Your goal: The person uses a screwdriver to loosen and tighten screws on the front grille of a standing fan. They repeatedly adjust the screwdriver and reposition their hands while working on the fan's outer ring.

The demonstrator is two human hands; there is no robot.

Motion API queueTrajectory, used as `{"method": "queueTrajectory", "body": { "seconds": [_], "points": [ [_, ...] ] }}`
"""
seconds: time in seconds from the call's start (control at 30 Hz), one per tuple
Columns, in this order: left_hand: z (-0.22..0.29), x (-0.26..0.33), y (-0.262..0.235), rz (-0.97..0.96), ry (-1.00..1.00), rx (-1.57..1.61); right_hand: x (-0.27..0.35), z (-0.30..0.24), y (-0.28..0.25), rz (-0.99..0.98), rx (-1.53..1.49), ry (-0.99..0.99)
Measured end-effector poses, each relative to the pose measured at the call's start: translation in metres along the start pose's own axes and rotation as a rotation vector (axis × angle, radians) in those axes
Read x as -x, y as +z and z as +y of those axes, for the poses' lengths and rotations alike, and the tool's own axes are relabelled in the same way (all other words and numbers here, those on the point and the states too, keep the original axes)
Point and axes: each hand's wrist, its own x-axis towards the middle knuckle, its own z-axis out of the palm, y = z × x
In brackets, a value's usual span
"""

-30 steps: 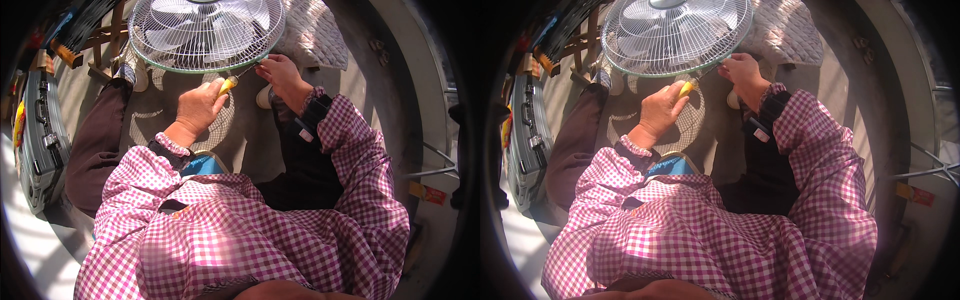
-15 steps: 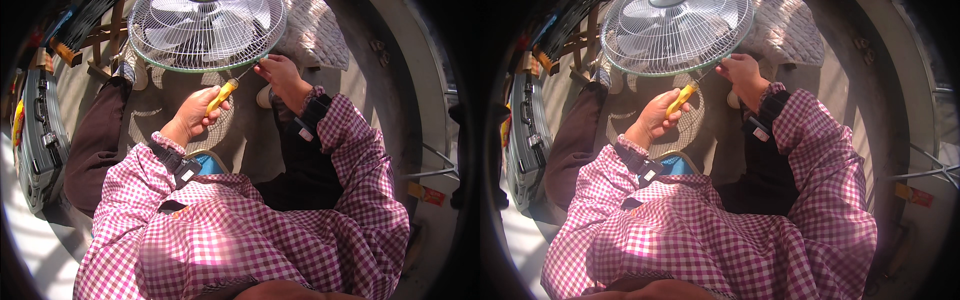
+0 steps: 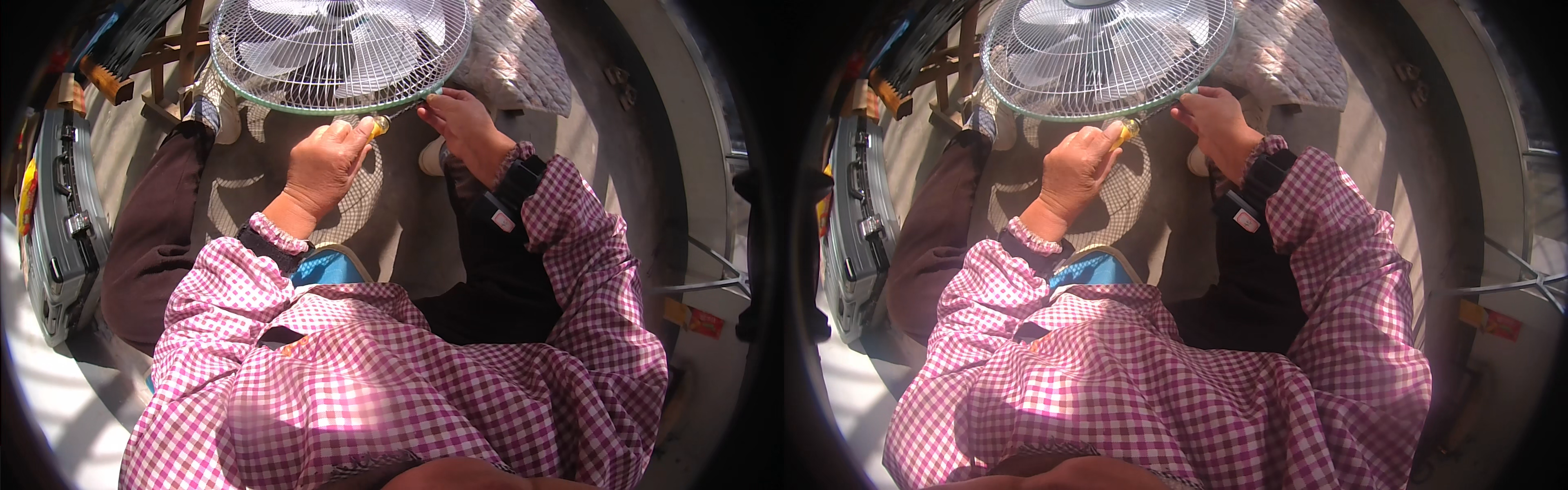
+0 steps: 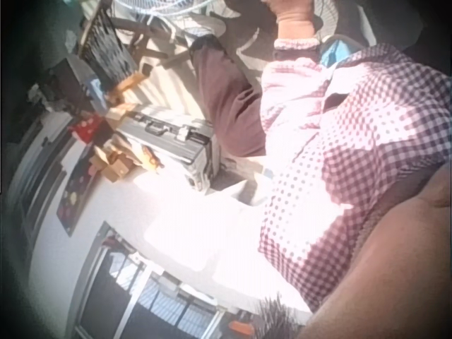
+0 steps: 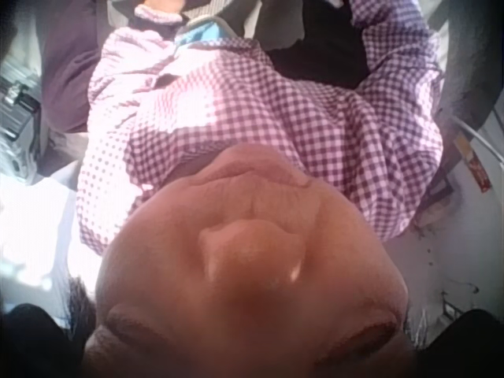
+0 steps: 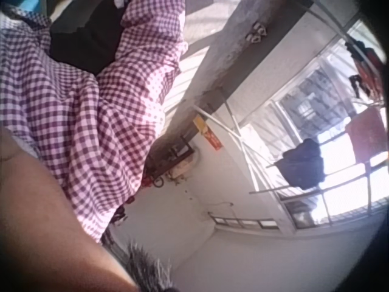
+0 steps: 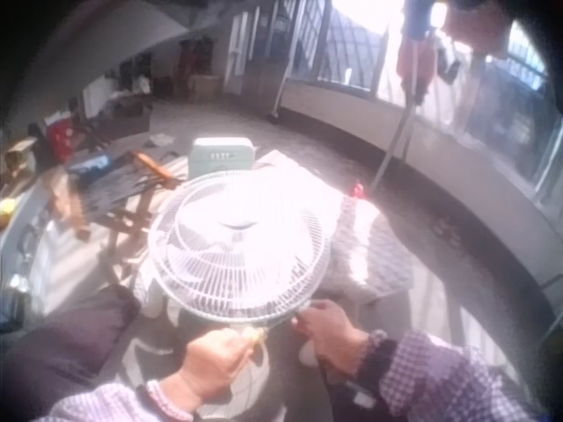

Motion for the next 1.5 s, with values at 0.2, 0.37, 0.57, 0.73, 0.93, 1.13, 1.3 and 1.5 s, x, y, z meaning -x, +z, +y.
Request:
{"method": "queueTrajectory", "body": {
  "seconds": [0.2,0.37,0.57,0.73,0.93,1.13,1.3,1.5],
  "points": [
    [0.002,-0.004,-0.003,-0.043,-0.387,0.759,-0.003,0.002,0.003,0.018,0.058,-0.034],
    [-0.003,-0.003,-0.001,-0.206,-0.834,1.423,-0.006,0.002,-0.001,-0.003,0.068,-0.028],
    [-0.005,0.006,0.007,-0.173,-0.103,0.259,-0.005,0.002,0.002,-0.01,0.003,-0.015],
    [-0.007,0.007,0.006,-0.126,-0.34,0.74,-0.003,0.002,0.005,0.077,0.038,-0.02],
    [-0.012,0.009,0.0,-0.623,-1.086,1.874,-0.003,0.003,0.006,0.097,0.001,-0.008],
    [-0.004,0.002,0.007,-0.107,-0.337,0.968,-0.005,0.004,0.001,0.026,0.006,-0.035],
    [0.001,0.003,0.001,-0.212,-0.736,1.357,-0.007,0.004,0.002,0.035,0.02,-0.012],
    [0.002,0.003,0.011,-0.23,-0.377,0.787,-0.005,0.003,0.004,0.052,0.028,-0.02]
  ]
}}
